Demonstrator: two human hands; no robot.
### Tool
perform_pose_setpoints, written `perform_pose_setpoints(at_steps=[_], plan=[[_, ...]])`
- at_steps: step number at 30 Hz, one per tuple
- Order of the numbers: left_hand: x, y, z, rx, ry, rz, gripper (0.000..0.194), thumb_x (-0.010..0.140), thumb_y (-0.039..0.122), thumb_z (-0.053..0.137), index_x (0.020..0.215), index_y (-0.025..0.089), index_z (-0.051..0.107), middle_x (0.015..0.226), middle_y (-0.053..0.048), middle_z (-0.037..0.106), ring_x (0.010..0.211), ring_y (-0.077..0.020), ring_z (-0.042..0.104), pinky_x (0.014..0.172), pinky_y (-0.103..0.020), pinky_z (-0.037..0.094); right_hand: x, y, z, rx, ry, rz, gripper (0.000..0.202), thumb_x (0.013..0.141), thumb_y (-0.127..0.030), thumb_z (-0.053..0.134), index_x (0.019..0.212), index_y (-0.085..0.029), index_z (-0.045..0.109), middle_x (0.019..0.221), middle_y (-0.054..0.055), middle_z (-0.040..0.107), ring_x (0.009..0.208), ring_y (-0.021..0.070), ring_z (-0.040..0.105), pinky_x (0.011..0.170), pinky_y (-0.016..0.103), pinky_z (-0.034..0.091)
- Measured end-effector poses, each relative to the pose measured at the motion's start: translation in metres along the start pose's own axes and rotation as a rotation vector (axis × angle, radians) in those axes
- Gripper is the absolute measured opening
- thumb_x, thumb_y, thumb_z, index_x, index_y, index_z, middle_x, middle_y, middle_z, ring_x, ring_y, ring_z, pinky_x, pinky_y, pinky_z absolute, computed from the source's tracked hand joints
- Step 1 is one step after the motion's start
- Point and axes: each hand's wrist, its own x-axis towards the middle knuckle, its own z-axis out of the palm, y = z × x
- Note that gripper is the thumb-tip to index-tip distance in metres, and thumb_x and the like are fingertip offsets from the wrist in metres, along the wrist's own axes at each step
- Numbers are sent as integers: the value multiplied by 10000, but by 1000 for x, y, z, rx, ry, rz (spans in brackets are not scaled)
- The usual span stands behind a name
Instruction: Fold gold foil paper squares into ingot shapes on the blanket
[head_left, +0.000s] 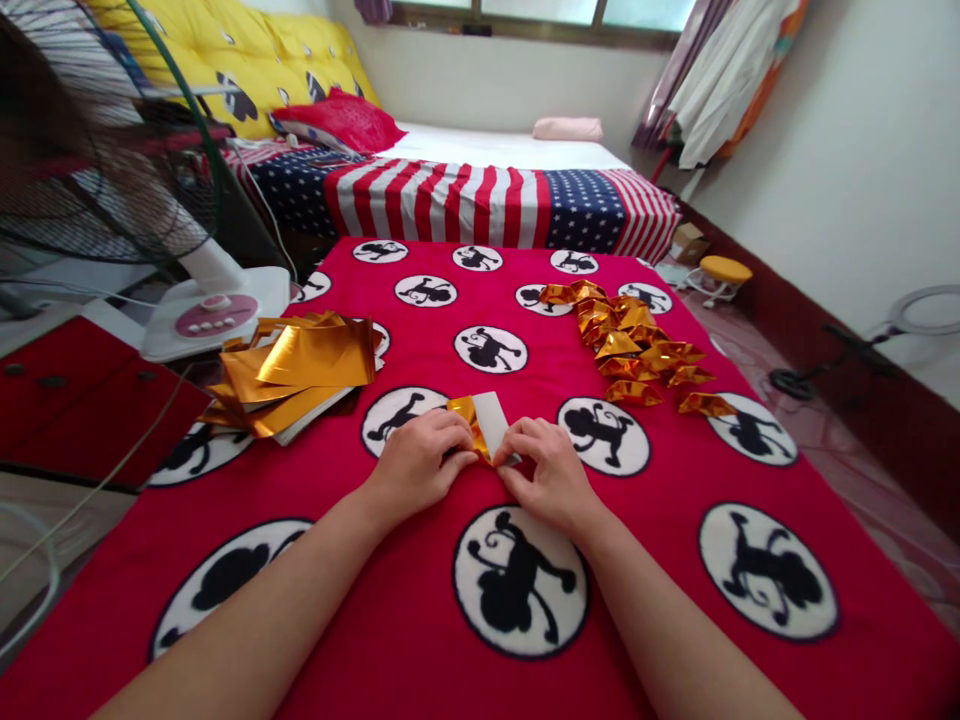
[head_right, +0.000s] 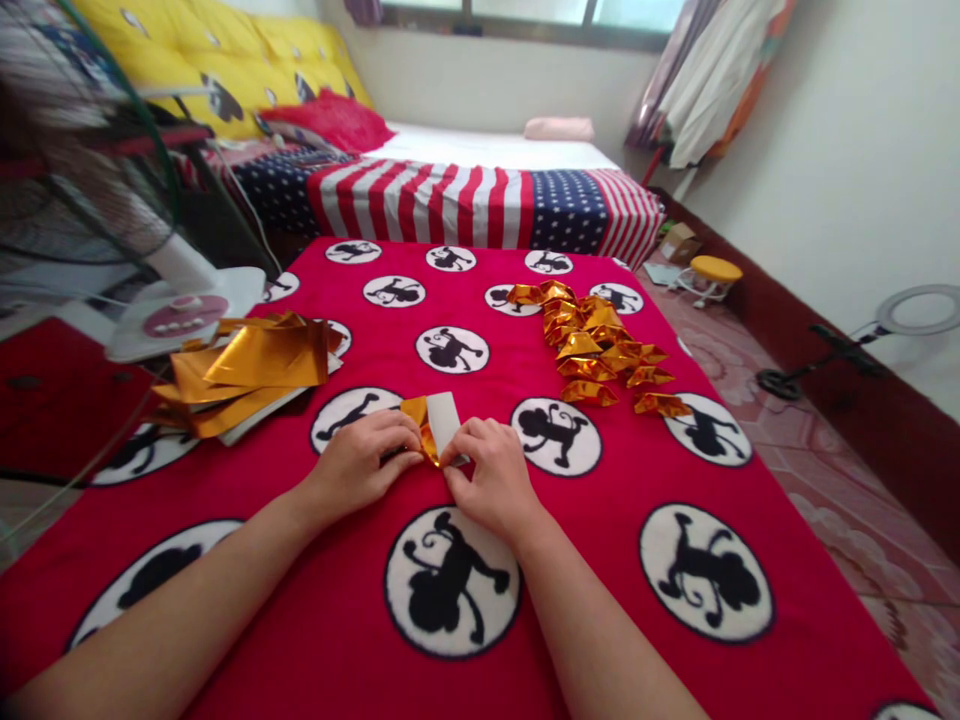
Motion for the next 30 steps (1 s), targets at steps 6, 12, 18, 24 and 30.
perform_pose_setpoints(at_steps=[6,12,18,24,30], plan=[[2,1,1,-42,14,-26,104,857,195,608,756,184,625,931,-39,660,903,-183,590,802,-317,477,0,-3,0,9,18,22,77,736,-157,711,735,-216,662,843,1,606,840,180,523,793,335,352],[4,-3,6,-107,57,-55,78,828,184,647,750,191,650,918,-32,652,878,-173,595,796,-310,484,-1,-4,3,-1,46,34,74,755,-164,703,718,-217,667,843,11,594,841,184,525,782,340,362],[7,-6,8,-131,110,-92,107,789,208,697,691,188,659,906,-31,645,869,-173,593,801,-317,484,-2,-6,6,-24,76,32,92,772,-177,693,704,-215,644,829,14,590,828,186,520,788,351,367],[7,-4,10,-112,123,-108,126,785,209,698,673,184,646,879,-24,635,848,-165,588,772,-305,477,-1,-10,9,-73,89,40,122,761,-152,680,674,-207,614,824,17,595,812,185,517,763,351,358],[8,-2,12,-98,136,-117,138,778,215,701,659,182,640,874,-24,626,829,-163,582,764,-311,479,0,-13,13,-101,125,60,152,748,-144,672,638,-205,587,802,23,589,786,186,514,737,351,361]])
